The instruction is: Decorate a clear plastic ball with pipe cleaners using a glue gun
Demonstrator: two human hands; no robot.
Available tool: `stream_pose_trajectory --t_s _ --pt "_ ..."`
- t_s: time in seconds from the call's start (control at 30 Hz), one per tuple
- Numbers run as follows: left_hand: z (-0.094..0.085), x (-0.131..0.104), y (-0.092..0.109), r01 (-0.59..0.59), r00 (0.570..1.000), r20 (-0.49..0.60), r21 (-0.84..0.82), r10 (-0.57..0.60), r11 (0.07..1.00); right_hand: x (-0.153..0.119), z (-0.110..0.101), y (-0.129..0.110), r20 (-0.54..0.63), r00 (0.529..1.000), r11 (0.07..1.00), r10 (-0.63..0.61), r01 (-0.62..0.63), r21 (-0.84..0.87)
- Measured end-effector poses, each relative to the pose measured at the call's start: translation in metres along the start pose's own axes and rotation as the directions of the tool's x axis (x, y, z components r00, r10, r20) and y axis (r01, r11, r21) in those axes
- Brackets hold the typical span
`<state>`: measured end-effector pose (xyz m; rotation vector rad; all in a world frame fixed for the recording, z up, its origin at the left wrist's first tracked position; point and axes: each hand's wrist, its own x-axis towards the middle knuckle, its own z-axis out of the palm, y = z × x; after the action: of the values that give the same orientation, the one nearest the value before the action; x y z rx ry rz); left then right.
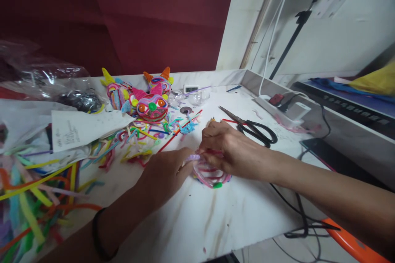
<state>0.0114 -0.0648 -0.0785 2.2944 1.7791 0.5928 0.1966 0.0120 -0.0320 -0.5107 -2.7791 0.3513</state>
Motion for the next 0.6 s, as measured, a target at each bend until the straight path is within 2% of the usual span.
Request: stream_pose_trajectory --t_s 0.13,0.23,0.37,0.6 --pt "-0.0012 -0.0019 -0.0024 -0.006 0.995 -0.104 -0.101 -0.005 0.995 0.0012 0.0006 0.0006 -0.002 1.0 1.0 -0.001 0.001 -0.007" --pt "-0.0002 -0.0015 -0.0032 -0.073 0.984 -0.171 -0.083 0.058 0.994 0.0014 -0.0001 0.0001 0.005 1.0 0.999 0.004 -0.004 -0.039" --pt "0.0026 0.0006 -0.0037 -0.122 0.977 -0.176 -0.012 0.118 0.992 0.0016 -0.0013 -0.002 0.028 0.999 0.996 0.019 -0.017 -0.085" --pt "0.0042 0.0012 -0.0068 -0.142 0.972 -0.187 0.025 0.144 0.99 0.0067 -0.001 -0.0074 0.06 0.995 0.985 0.078 -0.067 -0.157"
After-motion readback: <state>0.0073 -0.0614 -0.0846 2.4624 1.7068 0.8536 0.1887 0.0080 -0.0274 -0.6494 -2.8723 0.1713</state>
